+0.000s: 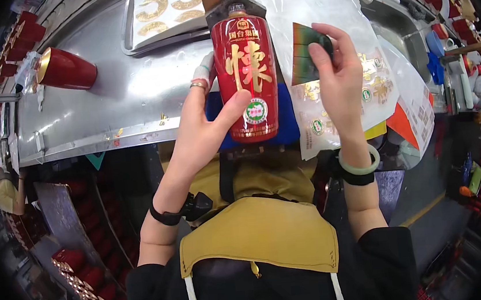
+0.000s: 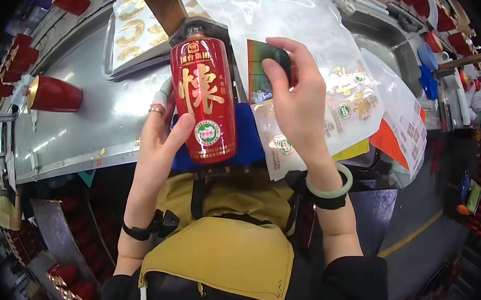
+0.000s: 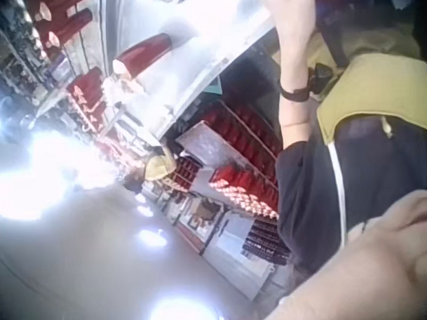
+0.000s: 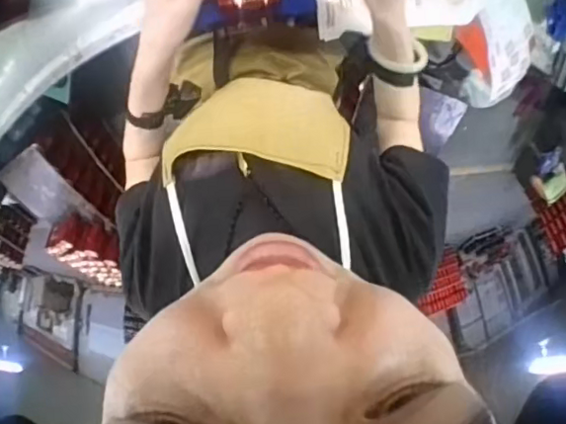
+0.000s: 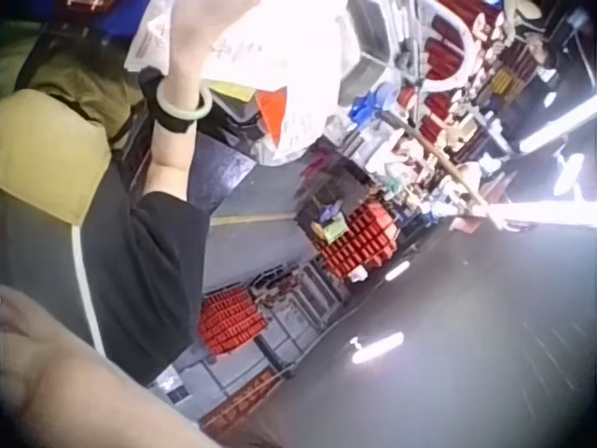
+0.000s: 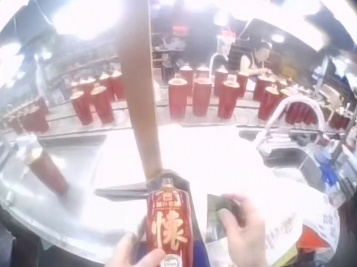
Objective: Applying labels and decorative stickers to red liquor bottles on an assembly line.
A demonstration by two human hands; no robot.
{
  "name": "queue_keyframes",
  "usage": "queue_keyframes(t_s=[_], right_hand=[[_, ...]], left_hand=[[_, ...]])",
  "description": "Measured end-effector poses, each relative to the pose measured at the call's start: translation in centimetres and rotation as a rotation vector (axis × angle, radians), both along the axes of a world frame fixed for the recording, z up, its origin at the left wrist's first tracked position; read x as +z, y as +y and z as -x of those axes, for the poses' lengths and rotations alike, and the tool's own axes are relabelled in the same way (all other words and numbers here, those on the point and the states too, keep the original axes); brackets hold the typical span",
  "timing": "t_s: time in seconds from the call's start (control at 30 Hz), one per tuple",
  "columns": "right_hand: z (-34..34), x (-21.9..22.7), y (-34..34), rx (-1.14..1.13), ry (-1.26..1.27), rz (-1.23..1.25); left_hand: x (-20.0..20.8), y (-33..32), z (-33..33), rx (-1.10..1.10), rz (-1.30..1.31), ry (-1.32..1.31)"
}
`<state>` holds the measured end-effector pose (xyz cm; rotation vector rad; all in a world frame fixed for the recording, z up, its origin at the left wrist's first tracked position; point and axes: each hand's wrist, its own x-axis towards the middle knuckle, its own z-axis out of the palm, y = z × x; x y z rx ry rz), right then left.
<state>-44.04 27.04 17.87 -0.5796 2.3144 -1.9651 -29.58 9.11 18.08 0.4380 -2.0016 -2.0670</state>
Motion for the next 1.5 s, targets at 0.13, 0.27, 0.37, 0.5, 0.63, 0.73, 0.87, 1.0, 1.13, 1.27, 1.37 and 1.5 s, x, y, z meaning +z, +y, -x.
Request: queue_keyframes(t_s=[0.13,0.27,0.37,0.5,0.63,0.73,0.87,1.0,1.13,1.27,1.37,1.5], right_hand=[[-1.8,0.6,0.6,0.065,-0.041,0.059],[-3.0,0.4,0.9,0.103,-0.064,0.05],[-3.6,0.1,0.9,0.13,-0.087,0.061],[-4.2,-0.1,0.8,0.177,-0.18,0.147],[-4.6,-0.1,1.0,0.204,-0.215,0.134],[-4.9,0.1,0.9,0.21,-0.21,0.128],[-5.1,0.3,1.0,0.2,-0.188,0.115],[-5.3,0.2,1.0,0.209,-0.164,0.078],[-6.1,1.3,1.0,0.188,-0.176,0.094],[-6.7,0.7,0.4,0.204,-0.18,0.107],[-6.7,0.0,0.5,0.187,-0.148,0.048],[-6.5,0.5,1.3,0.151,-0.113,0.027]], left_hand=[[-0.6,0.5,-0.3,-0.027,0.122,-0.071],[-1.2,0.8,-0.3,-0.026,0.086,0.03],[-1.2,0.8,-0.7,-0.027,-0.002,0.024],[-1.2,0.3,-0.9,-0.08,-0.064,-0.037],[-1.3,0.6,-1.0,-0.074,-0.053,0.008],[-1.1,0.4,-0.9,-0.105,-0.049,-0.022],[-1.0,0.4,-0.9,-0.104,-0.103,-0.047],[-2.0,0.8,-1.4,-0.055,-0.074,0.071],[-1.8,0.4,-1.5,-0.123,-0.092,0.026],[-1.5,0.9,-1.5,-0.114,-0.011,0.039],[-1.5,0.8,-1.6,-0.111,-0.001,0.025],[-1.6,0.8,-1.7,-0.05,-0.165,0.041]])
